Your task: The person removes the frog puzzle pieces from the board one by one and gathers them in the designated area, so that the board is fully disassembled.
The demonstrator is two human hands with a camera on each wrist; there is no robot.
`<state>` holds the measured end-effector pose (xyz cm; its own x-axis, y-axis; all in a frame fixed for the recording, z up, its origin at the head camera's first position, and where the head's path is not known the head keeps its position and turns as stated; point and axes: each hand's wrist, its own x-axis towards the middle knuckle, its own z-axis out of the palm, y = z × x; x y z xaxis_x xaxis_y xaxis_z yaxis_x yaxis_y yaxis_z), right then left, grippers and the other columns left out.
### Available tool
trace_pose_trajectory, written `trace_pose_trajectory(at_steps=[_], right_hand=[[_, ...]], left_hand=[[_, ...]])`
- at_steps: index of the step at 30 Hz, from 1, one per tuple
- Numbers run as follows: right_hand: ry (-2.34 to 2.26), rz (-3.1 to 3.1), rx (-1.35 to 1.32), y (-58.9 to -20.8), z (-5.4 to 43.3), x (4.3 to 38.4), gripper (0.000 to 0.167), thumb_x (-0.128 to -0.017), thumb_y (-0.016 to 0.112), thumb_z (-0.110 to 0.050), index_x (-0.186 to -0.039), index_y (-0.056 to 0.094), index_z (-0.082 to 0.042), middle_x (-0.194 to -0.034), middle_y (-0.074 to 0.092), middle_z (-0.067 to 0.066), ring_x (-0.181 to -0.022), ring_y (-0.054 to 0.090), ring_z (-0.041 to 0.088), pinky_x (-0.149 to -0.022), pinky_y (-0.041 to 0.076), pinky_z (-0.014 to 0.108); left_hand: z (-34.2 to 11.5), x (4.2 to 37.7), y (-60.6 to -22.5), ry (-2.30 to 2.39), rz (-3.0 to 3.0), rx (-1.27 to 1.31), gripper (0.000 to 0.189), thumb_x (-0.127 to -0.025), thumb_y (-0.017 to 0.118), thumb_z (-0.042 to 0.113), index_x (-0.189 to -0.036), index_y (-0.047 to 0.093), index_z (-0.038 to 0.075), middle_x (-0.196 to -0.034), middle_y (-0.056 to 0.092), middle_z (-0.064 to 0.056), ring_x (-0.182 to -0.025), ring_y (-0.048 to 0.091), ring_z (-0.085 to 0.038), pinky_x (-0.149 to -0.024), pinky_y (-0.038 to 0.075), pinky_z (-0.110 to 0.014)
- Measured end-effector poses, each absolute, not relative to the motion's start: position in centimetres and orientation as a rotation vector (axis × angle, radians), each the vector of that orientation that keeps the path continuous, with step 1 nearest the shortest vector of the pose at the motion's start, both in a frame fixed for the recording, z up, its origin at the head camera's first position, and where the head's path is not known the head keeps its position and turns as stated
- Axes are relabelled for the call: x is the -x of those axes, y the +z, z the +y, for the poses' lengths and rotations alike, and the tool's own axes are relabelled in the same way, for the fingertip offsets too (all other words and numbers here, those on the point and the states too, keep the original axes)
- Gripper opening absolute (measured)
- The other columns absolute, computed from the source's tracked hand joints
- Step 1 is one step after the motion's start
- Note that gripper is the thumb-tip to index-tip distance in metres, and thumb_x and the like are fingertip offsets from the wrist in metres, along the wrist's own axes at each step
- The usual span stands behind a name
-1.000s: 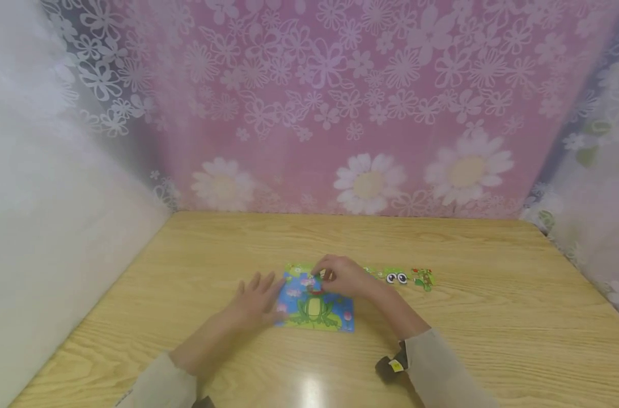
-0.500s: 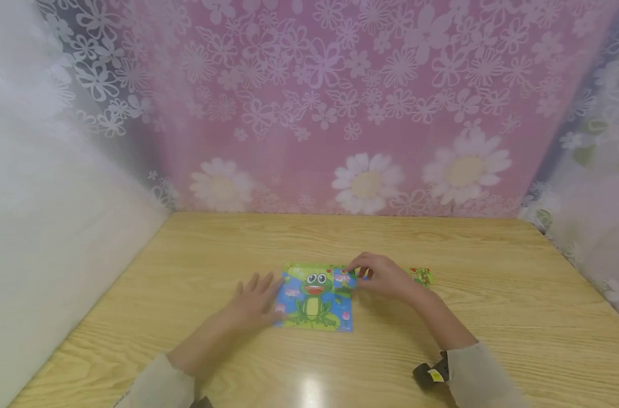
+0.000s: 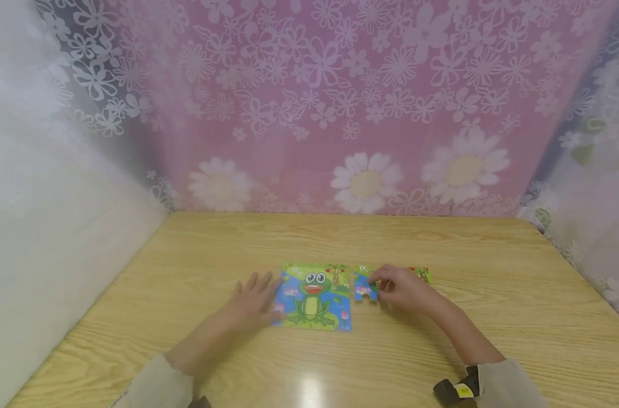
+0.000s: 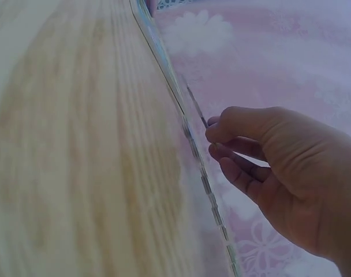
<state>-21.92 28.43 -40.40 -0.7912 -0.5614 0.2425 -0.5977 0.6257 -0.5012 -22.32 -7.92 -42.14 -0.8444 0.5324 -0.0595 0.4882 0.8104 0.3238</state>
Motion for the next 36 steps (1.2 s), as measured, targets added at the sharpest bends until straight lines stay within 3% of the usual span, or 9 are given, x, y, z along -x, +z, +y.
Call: trace_pose_trajectory(at_steps=[8,14,36], right_hand=[[0.883,-2.841,-0.943,-40.77,28.60,21.98,0.028,-0.080,0.068,0.001,-0.106,0.064,-0.007,-0.097,0.060,-0.002,-0.077,0.054,0.009,-0.066,0.048,0.027],[0.991,-2.900,-0.959,-41.20,28.91,22.15,0.029,-0.082,0.065,0.002,-0.108,0.063,-0.010,-0.104,0.059,0.000,-0.083,0.055,0.011,-0.071,0.049,0.028],[1.077,-2.908,-0.983,-41.51,29.35,22.00,0.028,-0.084,0.064,0.000,-0.111,0.062,-0.009,-0.102,0.056,-0.001,-0.087,0.053,0.015,-0.074,0.049,0.029]], left_hand=[[-8.00,22.12,-41.83,0.444,2.847,-0.803,0.082,-0.085,0.049,0.061,-0.147,0.023,0.015,-0.150,0.013,-0.018,-0.132,0.004,-0.045,-0.097,0.003,-0.067],[-7.95,22.12,-41.74,0.449,2.843,-0.805,0.081,-0.085,0.050,0.060,-0.147,0.024,0.014,-0.149,0.013,-0.018,-0.132,0.004,-0.045,-0.097,0.003,-0.066],[-7.89,22.21,-42.02,0.452,2.845,-0.812,0.082,-0.085,0.051,0.060,-0.147,0.024,0.014,-0.149,0.013,-0.018,-0.132,0.003,-0.045,-0.097,0.003,-0.067]])
